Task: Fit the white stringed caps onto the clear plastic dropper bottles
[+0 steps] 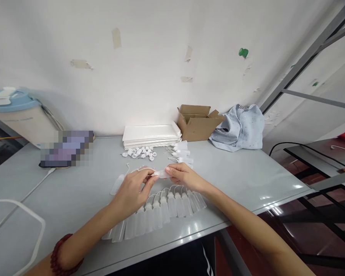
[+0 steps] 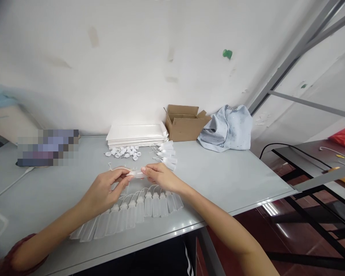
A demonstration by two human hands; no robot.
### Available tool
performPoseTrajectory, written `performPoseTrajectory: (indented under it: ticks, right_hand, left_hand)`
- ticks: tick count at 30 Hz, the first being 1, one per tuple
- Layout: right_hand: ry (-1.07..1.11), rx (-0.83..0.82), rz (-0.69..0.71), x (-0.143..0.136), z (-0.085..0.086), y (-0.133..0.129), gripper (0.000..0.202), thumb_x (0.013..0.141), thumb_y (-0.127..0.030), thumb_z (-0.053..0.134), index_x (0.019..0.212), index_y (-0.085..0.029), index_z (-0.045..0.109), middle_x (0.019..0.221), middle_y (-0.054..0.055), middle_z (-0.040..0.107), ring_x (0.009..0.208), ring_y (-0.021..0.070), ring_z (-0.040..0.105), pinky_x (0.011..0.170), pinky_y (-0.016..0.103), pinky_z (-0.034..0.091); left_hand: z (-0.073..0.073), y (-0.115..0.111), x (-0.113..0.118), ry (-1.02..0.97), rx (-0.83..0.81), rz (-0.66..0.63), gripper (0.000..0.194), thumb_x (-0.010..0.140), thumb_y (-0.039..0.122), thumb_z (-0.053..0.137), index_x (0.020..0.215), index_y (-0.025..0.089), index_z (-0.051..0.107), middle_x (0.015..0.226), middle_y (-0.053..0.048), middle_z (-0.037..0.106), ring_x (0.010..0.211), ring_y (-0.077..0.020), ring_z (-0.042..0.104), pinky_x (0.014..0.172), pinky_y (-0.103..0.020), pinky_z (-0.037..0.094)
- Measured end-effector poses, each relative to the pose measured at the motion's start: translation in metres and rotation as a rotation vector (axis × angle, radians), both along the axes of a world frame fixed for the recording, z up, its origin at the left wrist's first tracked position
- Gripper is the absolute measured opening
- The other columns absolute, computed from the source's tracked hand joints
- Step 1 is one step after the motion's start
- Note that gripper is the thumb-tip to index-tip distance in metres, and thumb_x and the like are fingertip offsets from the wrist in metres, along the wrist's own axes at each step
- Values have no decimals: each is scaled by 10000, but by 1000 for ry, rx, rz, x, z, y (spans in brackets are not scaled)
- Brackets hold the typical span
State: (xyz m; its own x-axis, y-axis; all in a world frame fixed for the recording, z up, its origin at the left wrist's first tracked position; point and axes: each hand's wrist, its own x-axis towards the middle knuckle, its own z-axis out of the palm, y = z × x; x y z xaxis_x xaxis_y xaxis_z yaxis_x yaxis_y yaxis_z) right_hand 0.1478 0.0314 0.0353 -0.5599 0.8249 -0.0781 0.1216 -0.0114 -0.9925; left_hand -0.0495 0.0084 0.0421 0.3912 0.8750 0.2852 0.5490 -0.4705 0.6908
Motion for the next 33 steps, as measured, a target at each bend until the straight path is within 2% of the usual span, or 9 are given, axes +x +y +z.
performPoseTrajectory:
  ticks: [3,6,10,13,17,20,24,26,33]
  right_hand:
    - [-118,175,-79,4,5,4,415,878,-508,464,629,-178,423,562,-53,301,506,84,272,493,240,221]
    - [-311,443,-302,15,8,15,382,915,-434,416,640,-172,460,599,-22,425,560,105,378,555,247,289]
    - [-719,641,-507,34,-3,37,293,935,-342,395,781,-166,572,715,18,562,649,136,482,617,247,337]
    - [-833,661,-570,42,-14,49,247,923,-303,426,860,-156,614,862,68,588,724,164,523,663,267,354]
    - [-875,669,-600,47,-17,51,230,900,-326,473,947,-153,616,992,111,571,824,205,552,711,296,390]
    - [-864,677,-554,51,-8,48,249,858,-348,538,1012,-156,576,1048,116,553,901,217,546,748,304,408]
    - [-810,580,-311,60,8,41,308,760,-385,641,974,-187,541,1001,66,551,851,194,528,724,291,409]
    - [-799,519,-225,63,13,39,318,726,-379,662,944,-195,521,981,47,545,850,189,514,710,281,399]
    - [-827,469,-136,60,14,35,285,683,-293,655,878,-202,469,949,31,525,826,178,489,674,266,376]
  left_hand:
    - [-1,4,-2,-7,-35,36,295,892,406,426,850,202,635,847,-42,694,711,-184,614,624,-264,464]
    - [1,15,-14,14,-74,113,310,879,426,434,863,212,658,900,-35,713,788,-200,629,645,-259,477]
    - [1,38,-41,77,-116,305,284,807,408,474,838,204,669,894,-28,723,779,-216,642,717,-295,492]
    - [-4,50,-56,117,-60,382,292,778,379,451,859,203,670,932,-36,717,837,-229,639,747,-309,490]
    - [-12,53,-54,171,-2,308,334,795,400,432,919,194,663,984,-54,696,861,-237,627,762,-336,496]
    - [-16,52,-42,178,44,193,363,837,389,397,975,174,654,1077,-80,664,930,-241,606,794,-362,500]
    - [-19,54,-24,233,120,20,378,889,316,341,1068,171,640,1244,-92,592,1158,-259,501,986,-450,406]
    - [-22,58,-20,285,114,-46,393,905,278,317,1132,169,618,1316,-90,546,1225,-261,449,1029,-474,364]
    - [-31,68,-22,363,67,-125,417,901,229,304,1206,183,584,1381,-49,502,1287,-253,397,1050,-452,359]
